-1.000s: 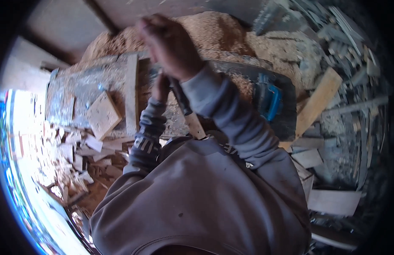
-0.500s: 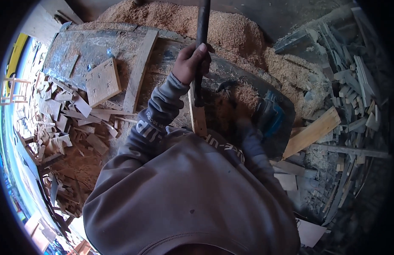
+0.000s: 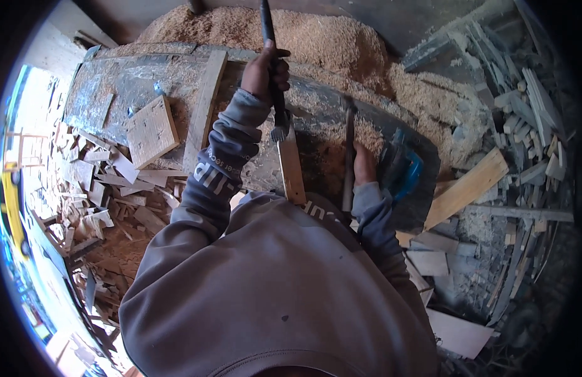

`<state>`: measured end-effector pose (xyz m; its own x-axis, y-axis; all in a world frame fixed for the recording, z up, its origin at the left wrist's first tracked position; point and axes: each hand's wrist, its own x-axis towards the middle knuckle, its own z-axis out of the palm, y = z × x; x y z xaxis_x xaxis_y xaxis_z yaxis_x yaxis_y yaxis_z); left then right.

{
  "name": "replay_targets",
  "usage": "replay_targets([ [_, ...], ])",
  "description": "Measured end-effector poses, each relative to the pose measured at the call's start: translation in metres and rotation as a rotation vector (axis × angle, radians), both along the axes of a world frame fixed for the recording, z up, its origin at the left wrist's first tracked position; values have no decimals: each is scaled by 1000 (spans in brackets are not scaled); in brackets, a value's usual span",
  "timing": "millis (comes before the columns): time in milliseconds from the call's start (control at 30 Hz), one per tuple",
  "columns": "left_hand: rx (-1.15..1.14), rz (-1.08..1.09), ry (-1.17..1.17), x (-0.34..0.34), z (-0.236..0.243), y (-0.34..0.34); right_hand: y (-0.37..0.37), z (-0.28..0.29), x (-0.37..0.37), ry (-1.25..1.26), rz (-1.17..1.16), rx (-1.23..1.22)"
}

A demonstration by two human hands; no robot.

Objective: Using a hammer and chisel to carve or shape a piece of wood on a workbench.

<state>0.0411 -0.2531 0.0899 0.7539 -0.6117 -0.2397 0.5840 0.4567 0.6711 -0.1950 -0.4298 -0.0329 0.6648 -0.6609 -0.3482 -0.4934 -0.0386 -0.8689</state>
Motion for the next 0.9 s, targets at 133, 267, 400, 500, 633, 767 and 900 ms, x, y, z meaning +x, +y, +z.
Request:
replay_targets([
  [133,-25,-16,-20,6,-9,1,57,96,35,-317,-81,407],
  [267,30,-24,7,0,-2,-5,84,93,52,-350,-161,451],
  [400,23,8,-14,-1,-7,-4,104,84,75,-489,-443,690],
  [500,53,45,-5,-4,-1,-6,103,30,85,-476,-505,472],
  [633,113,95,18,2,0,-6,107,32,79,-569,-388,576],
  [767,118,86,24,7,-1,-5,113,52,68,-492,-371,673],
  [900,124,95,38,7,2,-13,111,48,75,-421,-397,538],
])
